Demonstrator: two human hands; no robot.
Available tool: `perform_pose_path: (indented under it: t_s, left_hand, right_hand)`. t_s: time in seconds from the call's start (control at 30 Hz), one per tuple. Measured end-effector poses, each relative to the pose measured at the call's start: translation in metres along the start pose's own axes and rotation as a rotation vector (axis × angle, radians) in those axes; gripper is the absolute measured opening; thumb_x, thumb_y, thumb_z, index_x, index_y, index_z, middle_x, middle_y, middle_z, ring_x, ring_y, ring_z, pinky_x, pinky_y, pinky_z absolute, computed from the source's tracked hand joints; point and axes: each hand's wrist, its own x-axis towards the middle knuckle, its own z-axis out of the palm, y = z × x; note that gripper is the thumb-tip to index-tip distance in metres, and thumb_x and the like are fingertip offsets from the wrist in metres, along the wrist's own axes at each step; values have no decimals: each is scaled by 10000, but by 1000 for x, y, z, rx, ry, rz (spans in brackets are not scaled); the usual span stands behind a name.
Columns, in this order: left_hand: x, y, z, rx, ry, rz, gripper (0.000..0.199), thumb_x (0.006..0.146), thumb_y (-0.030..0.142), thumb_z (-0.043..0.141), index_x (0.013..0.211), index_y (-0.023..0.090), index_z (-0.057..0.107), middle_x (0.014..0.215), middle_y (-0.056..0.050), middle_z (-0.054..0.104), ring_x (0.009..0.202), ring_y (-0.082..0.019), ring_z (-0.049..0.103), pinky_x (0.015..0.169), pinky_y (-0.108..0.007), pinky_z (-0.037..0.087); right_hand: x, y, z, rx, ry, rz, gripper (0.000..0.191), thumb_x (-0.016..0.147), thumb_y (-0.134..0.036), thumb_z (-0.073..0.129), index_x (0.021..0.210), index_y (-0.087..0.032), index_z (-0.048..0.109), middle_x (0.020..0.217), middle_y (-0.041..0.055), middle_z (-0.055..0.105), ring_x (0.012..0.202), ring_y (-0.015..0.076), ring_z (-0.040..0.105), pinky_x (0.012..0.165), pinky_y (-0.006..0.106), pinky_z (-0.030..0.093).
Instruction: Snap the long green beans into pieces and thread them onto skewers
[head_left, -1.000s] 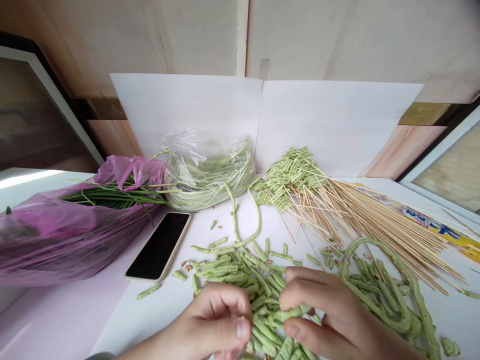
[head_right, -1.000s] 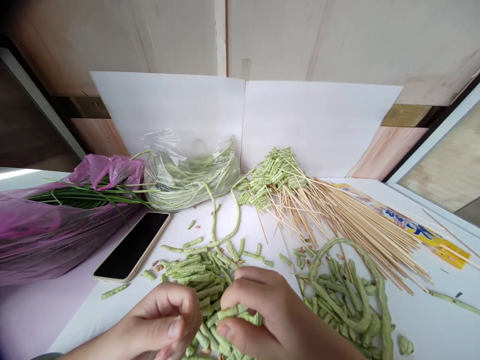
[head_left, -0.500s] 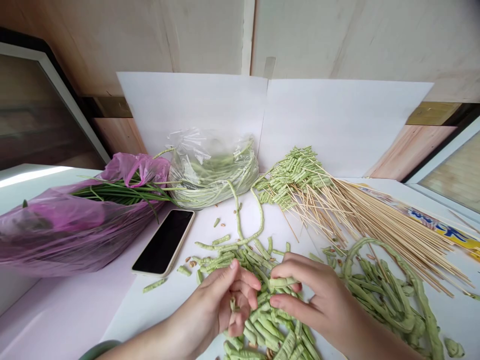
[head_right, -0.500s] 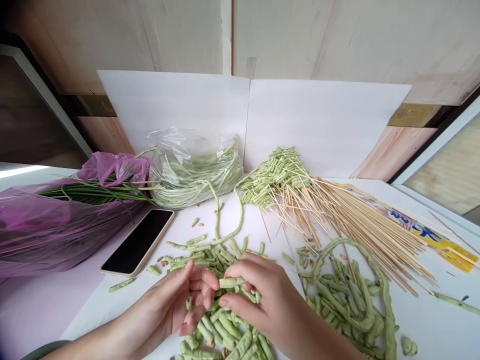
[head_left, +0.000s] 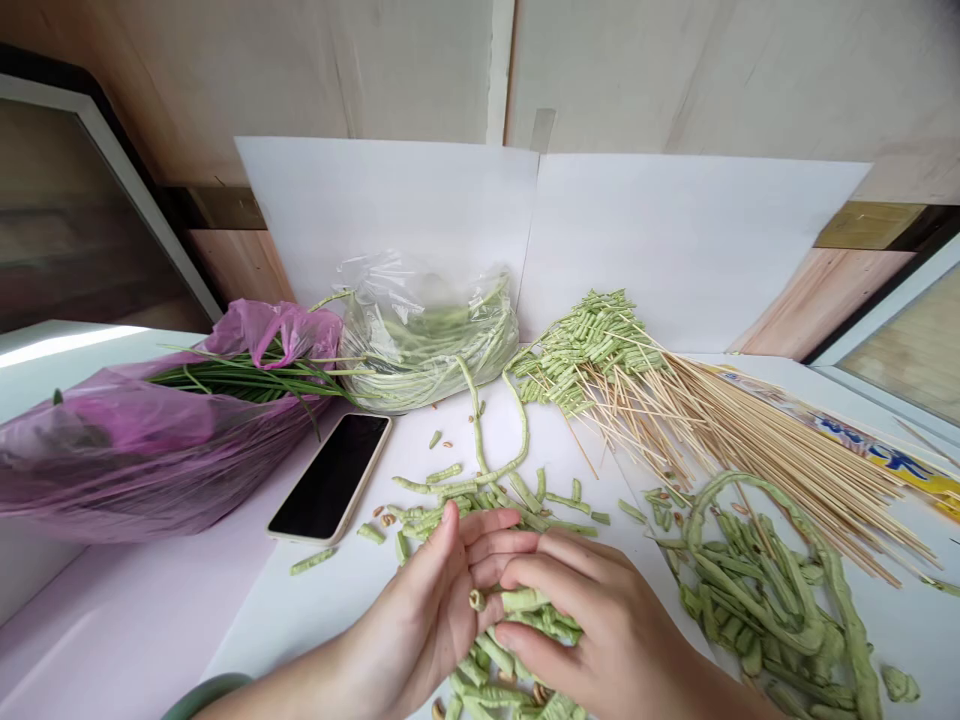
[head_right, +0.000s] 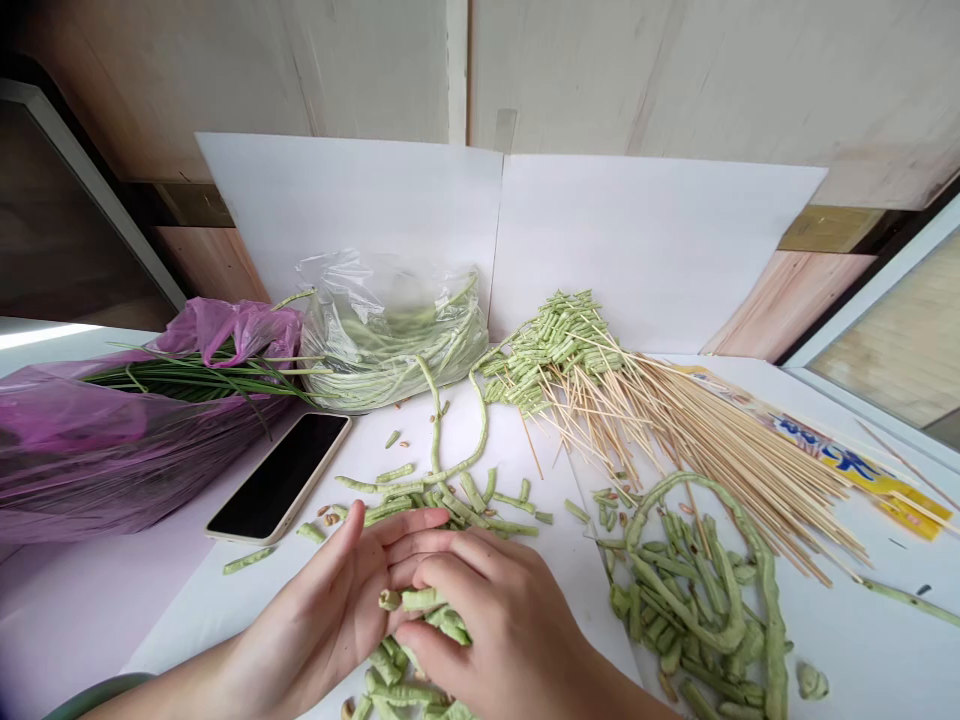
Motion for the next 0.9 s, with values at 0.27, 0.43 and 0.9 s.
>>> perform_pose_path:
  t_s: [0.27,0.43,0.9]
  left_hand:
    - [-5,-3,0,10,-132,33,529,865,569,533,1196,171,640,1266,-120,594,1299,-242,434,1061,-344,331]
    - [-6,-4,-1,5,-188,39,527,878,570,508,1229,192,621,1320,-114,560,1303,-234,430,1052,-346,347]
    - [-2,-4,-1,-10,-144,108,490,884,532,528,1219,179,598,1335,-144,521,1210,-250,485,969,-365,418]
  right_hand:
    - [-7,1,14,5,24,-3,167,738,-58,622,841,-187,642,783,11,704,706,157,650,657,243,523]
    - [-9,1,18,75,43,6,193,726,-34,606,831,-191,647,775,12,705,704,153,646,669,236,525]
    - [5,-6,4,295,-80,284,174,706,-52,612,788,-193,672,749,1,680,602,120,577,518,190,460]
